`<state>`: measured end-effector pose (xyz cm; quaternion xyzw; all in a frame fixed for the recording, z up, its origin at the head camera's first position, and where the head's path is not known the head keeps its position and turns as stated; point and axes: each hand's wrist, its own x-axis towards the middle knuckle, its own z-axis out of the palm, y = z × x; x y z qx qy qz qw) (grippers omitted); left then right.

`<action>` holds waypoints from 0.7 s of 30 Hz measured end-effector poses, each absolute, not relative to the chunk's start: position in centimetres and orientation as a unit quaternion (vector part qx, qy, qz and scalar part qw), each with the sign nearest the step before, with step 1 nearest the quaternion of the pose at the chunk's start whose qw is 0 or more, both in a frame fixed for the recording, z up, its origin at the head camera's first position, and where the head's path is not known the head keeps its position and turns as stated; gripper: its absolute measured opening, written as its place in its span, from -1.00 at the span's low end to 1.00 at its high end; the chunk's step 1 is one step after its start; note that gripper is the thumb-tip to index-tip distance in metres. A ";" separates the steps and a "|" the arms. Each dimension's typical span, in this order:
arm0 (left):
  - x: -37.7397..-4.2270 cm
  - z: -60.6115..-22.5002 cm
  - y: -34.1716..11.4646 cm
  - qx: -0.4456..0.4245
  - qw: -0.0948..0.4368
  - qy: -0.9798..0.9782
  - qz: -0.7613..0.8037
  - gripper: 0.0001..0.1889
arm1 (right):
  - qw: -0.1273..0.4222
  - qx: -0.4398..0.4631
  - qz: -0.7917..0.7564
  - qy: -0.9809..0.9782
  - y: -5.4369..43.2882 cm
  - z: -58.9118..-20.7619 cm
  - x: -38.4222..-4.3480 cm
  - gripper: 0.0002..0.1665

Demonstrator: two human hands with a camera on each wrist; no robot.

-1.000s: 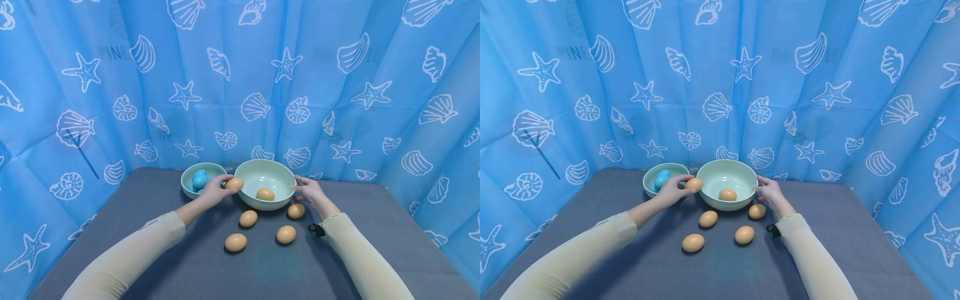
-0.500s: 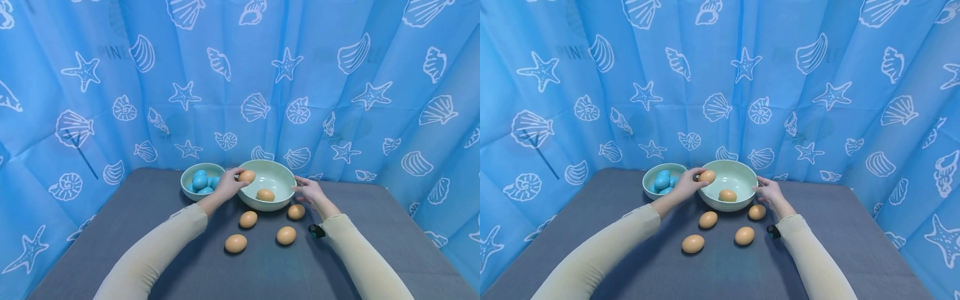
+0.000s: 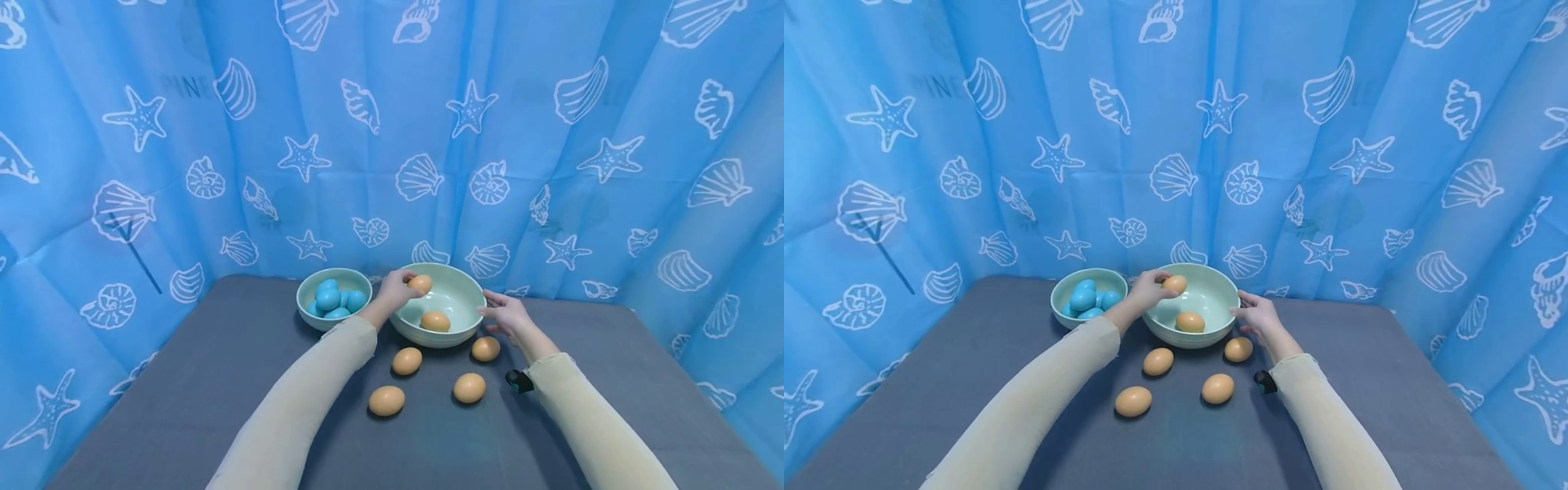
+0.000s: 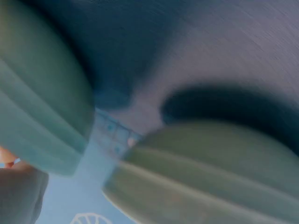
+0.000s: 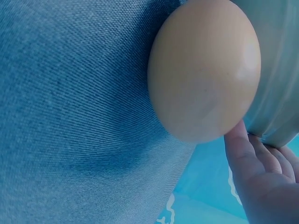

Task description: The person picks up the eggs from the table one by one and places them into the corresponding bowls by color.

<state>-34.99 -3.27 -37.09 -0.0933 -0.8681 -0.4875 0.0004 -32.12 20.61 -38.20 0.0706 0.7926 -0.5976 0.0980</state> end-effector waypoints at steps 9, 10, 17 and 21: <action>-38.6 -38.8 -1.5 0.026 -0.068 -0.849 -0.523 -0.51 | 0.099 0.074 -0.590 0.798 20.5 -38.3 -32.4 -0.28; -39.8 -40.0 -1.5 0.020 -0.069 -0.851 -0.520 -0.51 | 0.099 0.074 -0.590 0.798 20.5 -38.4 -32.4 -0.28; -48.6 -48.8 -0.2 -0.003 -0.072 -0.900 -0.429 -0.43 | 0.098 0.081 -0.589 0.798 20.5 -38.3 -32.3 -0.28; -45.4 -46.1 0.5 -0.003 -0.083 -0.916 -0.393 -0.49 | 0.096 0.083 -0.577 0.807 20.8 -38.2 -32.2 -0.28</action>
